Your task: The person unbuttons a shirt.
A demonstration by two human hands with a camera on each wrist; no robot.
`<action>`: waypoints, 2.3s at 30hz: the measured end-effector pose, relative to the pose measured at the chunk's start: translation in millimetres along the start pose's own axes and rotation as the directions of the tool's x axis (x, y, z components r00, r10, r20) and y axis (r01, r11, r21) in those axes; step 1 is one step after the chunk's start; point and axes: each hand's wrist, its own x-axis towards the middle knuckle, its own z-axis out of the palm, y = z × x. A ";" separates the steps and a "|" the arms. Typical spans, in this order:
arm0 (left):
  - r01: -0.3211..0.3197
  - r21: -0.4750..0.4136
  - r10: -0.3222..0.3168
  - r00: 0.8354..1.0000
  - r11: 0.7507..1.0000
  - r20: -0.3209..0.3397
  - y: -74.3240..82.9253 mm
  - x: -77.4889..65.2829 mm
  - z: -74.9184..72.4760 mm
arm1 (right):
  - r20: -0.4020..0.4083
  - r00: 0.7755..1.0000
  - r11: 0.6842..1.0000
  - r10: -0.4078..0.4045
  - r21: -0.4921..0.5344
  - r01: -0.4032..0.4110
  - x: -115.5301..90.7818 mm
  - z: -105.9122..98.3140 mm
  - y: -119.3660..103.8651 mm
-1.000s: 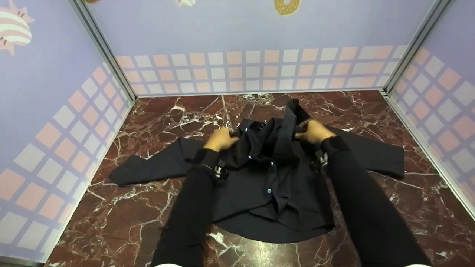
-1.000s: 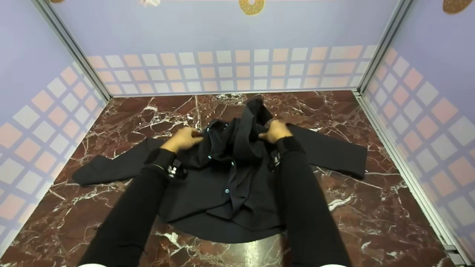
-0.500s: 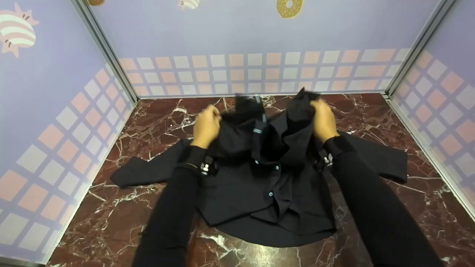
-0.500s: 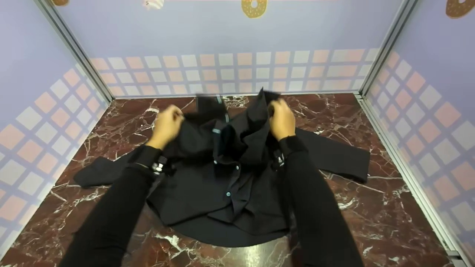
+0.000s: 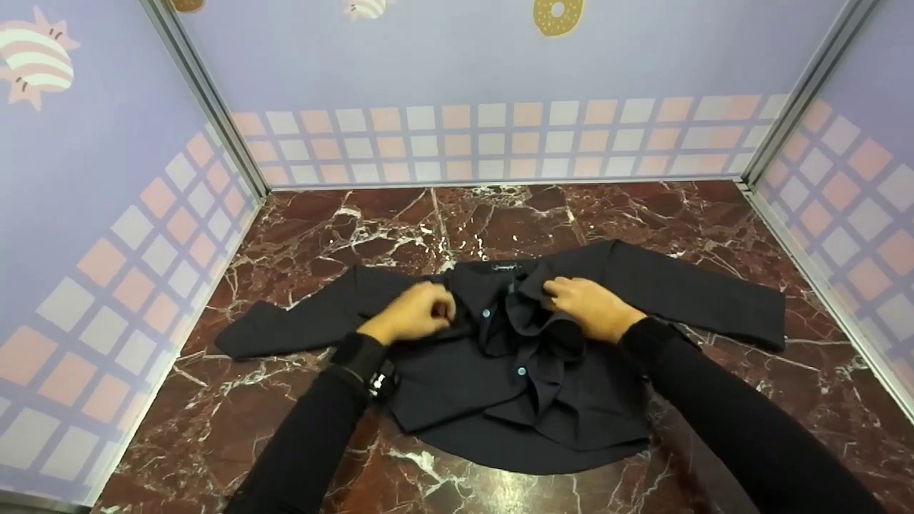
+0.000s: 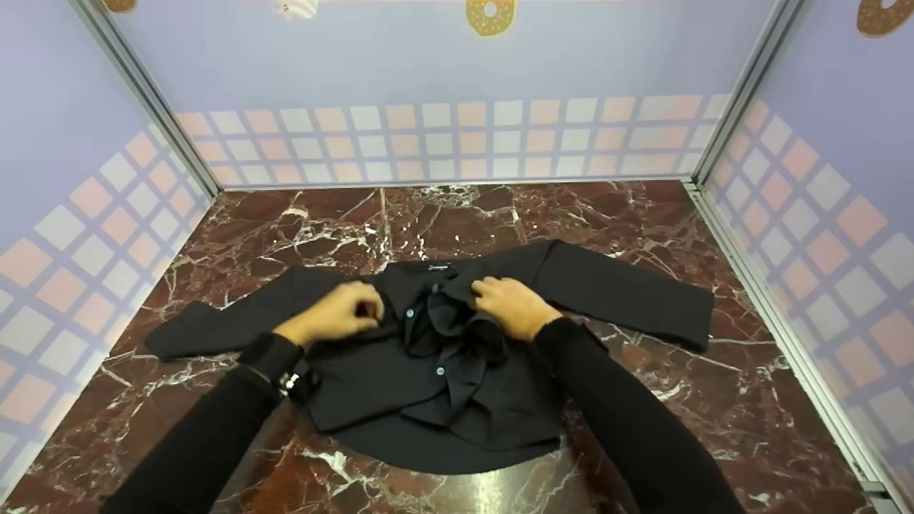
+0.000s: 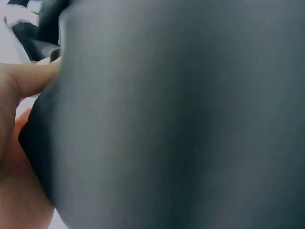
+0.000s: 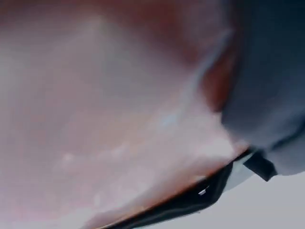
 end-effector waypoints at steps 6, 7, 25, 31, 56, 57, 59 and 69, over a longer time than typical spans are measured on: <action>0.099 -0.021 -0.096 0.986 0.995 0.134 0.9 10.1 -3.9 | 0.339 0.919 0.837 0.201 0.428 -0.341 1.7 -29.7 12.2; 0.123 -0.026 -0.118 0.983 0.992 0.143 2.0 13.1 -9.5 | 0.401 0.883 0.775 0.242 0.468 -0.425 4.7 -37.6 16.3; 0.270 -0.161 -0.255 0.961 0.949 0.106 5.6 53.5 -30.2 | 0.518 0.664 0.509 0.540 0.427 -0.747 47.2 -36.1 24.0; 0.130 -0.236 -0.163 0.979 0.963 -0.125 10.5 56.8 -35.5 | 0.308 0.782 0.610 0.542 0.496 -0.618 55.5 -65.5 27.7; 0.308 0.157 -0.183 0.829 0.938 -0.528 32.8 92.7 -161.6 | -0.245 0.824 0.843 0.512 -0.039 -0.536 97.0 -193.4 64.9; 0.353 0.163 -0.212 0.808 0.921 -0.550 35.1 100.0 -166.9 | -0.276 0.797 0.821 0.537 -0.046 -0.569 102.7 -192.8 67.6; 0.436 0.141 -0.276 0.754 0.889 -0.596 39.3 113.3 -174.1 | -0.304 0.730 0.758 0.613 -0.035 -0.651 115.3 -191.2 72.3; 0.508 -0.277 -0.570 0.625 0.816 -0.533 39.7 147.6 -131.5 | -0.210 0.416 0.463 0.885 0.297 -0.835 124.6 -144.3 83.6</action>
